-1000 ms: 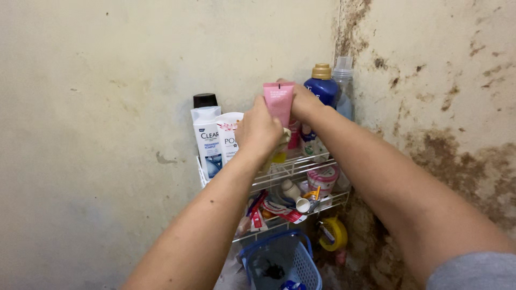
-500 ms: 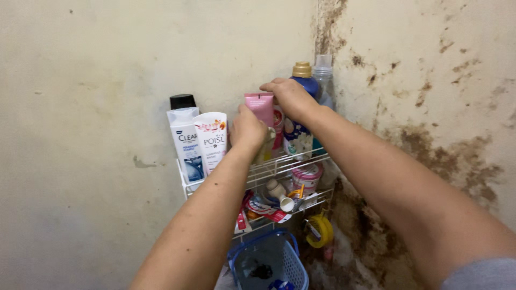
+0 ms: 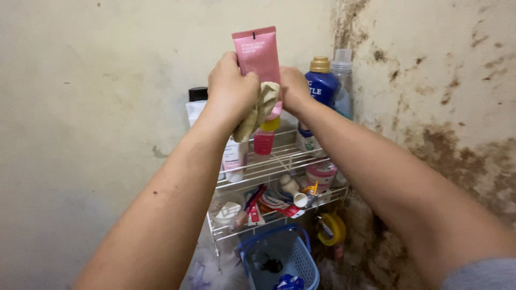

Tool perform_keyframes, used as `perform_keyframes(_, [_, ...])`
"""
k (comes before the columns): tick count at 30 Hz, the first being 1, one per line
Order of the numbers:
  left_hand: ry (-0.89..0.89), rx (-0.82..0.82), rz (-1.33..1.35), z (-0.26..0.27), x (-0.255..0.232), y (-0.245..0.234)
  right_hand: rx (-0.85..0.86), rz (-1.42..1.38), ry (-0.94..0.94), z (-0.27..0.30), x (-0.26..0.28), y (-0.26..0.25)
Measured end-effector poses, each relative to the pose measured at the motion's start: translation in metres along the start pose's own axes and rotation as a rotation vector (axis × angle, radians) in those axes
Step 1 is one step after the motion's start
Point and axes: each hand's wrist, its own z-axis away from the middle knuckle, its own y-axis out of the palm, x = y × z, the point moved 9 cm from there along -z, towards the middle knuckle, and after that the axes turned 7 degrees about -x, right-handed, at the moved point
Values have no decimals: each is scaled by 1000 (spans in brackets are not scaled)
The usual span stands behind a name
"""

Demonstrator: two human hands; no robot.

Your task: The person wipes various toiletries with a cloth and places them on a wall-mounted wire rack. They handle bottles, tubes, and containers one at a time, arranging them on the shelves.

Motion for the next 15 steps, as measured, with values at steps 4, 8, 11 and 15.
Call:
perform_keyframes(4, [11, -6, 53, 1, -2, -23, 65, -175, 196, -9, -7, 41])
perform_keyframes(8, [-14, -24, 83, 1, 1, -39, 59, -96, 130, -10, 3, 56])
perform_keyframes(11, [-49, -20, 77, 1, 6, -45, 98, -266, 133, -8, 11, 65])
perform_keyframes(15, [-85, -40, 83, -4, 13, -51, 140, -381, -79, -4, 36, 62])
